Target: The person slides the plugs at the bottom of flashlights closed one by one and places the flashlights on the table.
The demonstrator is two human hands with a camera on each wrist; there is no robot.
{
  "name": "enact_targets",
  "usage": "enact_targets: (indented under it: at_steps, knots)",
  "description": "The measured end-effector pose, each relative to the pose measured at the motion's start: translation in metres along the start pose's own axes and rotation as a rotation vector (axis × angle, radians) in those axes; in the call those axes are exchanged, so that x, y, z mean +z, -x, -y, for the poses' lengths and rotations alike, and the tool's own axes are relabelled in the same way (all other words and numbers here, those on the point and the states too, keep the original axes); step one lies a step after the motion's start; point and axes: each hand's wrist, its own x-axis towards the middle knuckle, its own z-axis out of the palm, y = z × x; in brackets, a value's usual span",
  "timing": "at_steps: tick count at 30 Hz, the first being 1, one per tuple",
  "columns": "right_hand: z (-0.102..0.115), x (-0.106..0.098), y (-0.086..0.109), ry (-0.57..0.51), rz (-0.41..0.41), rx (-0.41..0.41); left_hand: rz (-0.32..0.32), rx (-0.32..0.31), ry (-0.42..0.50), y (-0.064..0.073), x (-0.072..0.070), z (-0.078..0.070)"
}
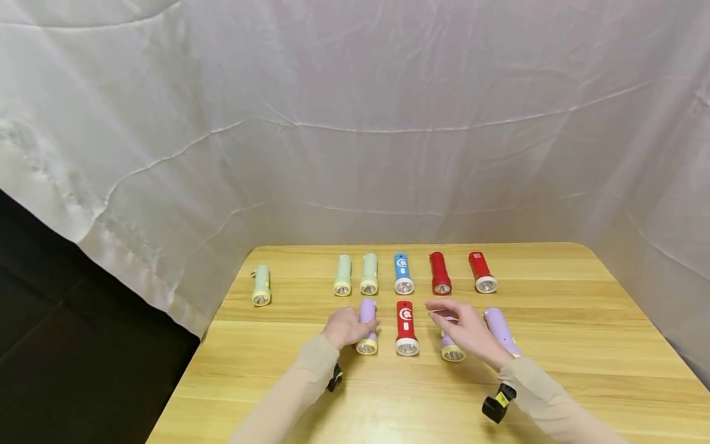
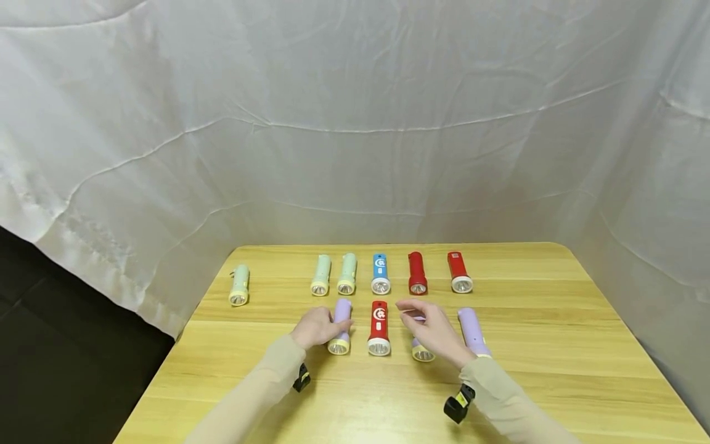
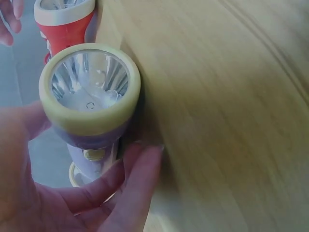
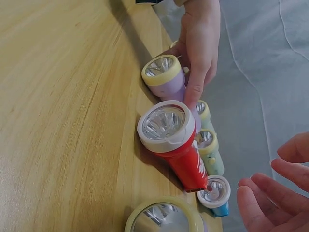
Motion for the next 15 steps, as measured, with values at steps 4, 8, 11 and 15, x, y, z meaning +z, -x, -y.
enact_targets:
  at_steps: [4,8,11,15]
  knots:
    - [0.001,0.0003,0.0004,0.001,0.001,-0.002,0.009,-0.019,0.053,0.0013,0.0008,0.0032]
    - [0.0009,0.0004,0.001,0.0,0.0,-0.005,0.018,-0.02,0.069,0.002,0.0021,0.0048]
    - [0.0005,0.0004,0.0013,-0.006,-0.001,-0.009,0.017,-0.023,0.067,0.0014,0.0031,0.0055]
    - [0.0011,0.0002,0.0019,-0.016,0.001,-0.015,0.019,-0.018,0.091,0.0017,0.0029,0.0083]
